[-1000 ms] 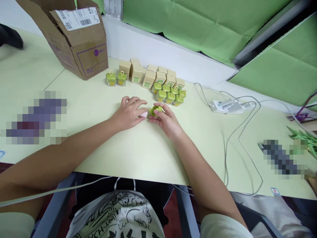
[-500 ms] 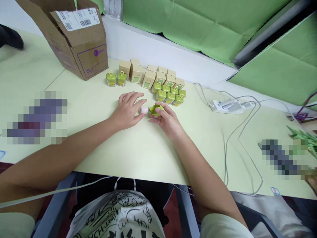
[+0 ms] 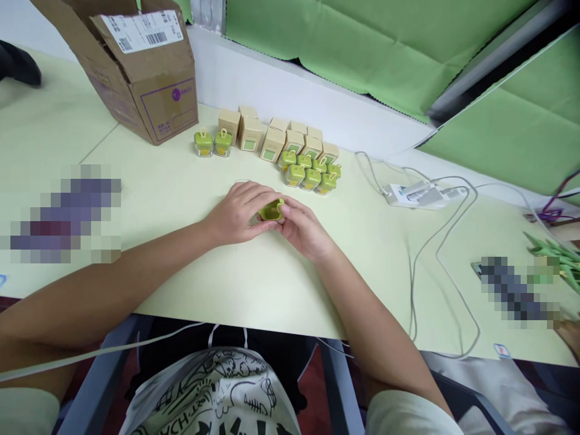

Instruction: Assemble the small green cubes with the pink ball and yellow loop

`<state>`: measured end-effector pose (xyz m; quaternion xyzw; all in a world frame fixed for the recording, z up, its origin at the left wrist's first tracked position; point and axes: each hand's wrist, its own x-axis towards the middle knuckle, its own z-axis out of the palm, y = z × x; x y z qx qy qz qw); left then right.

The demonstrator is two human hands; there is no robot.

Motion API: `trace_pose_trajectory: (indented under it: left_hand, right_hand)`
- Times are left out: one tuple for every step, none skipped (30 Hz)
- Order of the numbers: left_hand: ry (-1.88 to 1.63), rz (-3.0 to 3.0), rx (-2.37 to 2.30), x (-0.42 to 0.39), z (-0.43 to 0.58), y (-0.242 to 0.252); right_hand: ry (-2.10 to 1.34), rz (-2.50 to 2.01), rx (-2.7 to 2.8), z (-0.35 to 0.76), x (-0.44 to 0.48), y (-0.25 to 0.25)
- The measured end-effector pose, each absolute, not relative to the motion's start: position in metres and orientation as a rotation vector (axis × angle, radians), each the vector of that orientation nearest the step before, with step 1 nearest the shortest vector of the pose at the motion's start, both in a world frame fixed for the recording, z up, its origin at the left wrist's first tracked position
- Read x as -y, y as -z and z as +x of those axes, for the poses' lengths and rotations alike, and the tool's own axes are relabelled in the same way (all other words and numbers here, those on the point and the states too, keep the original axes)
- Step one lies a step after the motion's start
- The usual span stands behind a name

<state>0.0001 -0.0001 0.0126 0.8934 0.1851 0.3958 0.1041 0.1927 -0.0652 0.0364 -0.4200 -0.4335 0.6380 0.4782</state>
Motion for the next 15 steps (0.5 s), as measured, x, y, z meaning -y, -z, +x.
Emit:
trace_pose_trajectory:
  left_hand:
    - [-1.184,2.616,-0.534,0.000,0.000,-0.013]
    - [-1.198,2.598,-0.522,0.000,0.000,-0.013]
    - [-1.211,2.583,-0.510,0.000,0.000,-0.013]
    - [-1.219,2.573,-0.501,0.000,0.000,-0.014]
    - [-1.224,2.568,-0.493,0.000,0.000,-0.014]
    - [-1.226,2.565,-0.487,0.001,0.000,-0.014]
    - [-1.228,2.564,-0.482,0.001,0.000,-0.015]
    - [-1.227,2.565,-0.478,0.001,0.000,-0.015]
    - [-1.224,2.566,-0.473,0.002,0.000,-0.015]
    - [-1.221,2.568,-0.469,0.002,0.000,-0.015]
    - [-1.219,2.569,-0.465,0.002,0.000,-0.015]
    - [-1.217,2.569,-0.465,0.002,0.000,-0.016]
    - [-1.218,2.566,-0.466,0.002,0.000,-0.016]
    - [-1.219,2.563,-0.467,0.002,0.000,-0.016]
    - [-1.221,2.560,-0.469,0.002,0.000,-0.016]
  right_hand:
    - [-1.556,-1.028,1.041,0.194,0.064,-0.036]
    - [-1.545,-1.038,1.021,0.195,0.063,-0.035]
    - [-1.524,-1.057,1.006,0.196,0.061,-0.034]
    - [-1.496,-1.082,0.995,0.197,0.060,-0.033]
    - [-1.465,-1.107,0.988,0.197,0.059,-0.032]
    - [-1.437,-1.129,0.982,0.198,0.058,-0.031]
    - [-1.418,-1.145,0.975,0.199,0.058,-0.031]
    - [-1.406,-1.155,0.968,0.199,0.057,-0.030]
    - [-1.402,-1.159,0.960,0.200,0.057,-0.030]
    - [-1.401,-1.159,0.954,0.201,0.057,-0.030]
    - [-1.406,-1.157,0.949,0.202,0.057,-0.030]
    - [-1.412,-1.153,0.945,0.203,0.058,-0.030]
    - [-1.421,-1.149,0.941,0.203,0.058,-0.030]
    - [-1.429,-1.144,0.939,0.204,0.058,-0.031]
    - [-1.438,-1.141,0.937,0.205,0.058,-0.031]
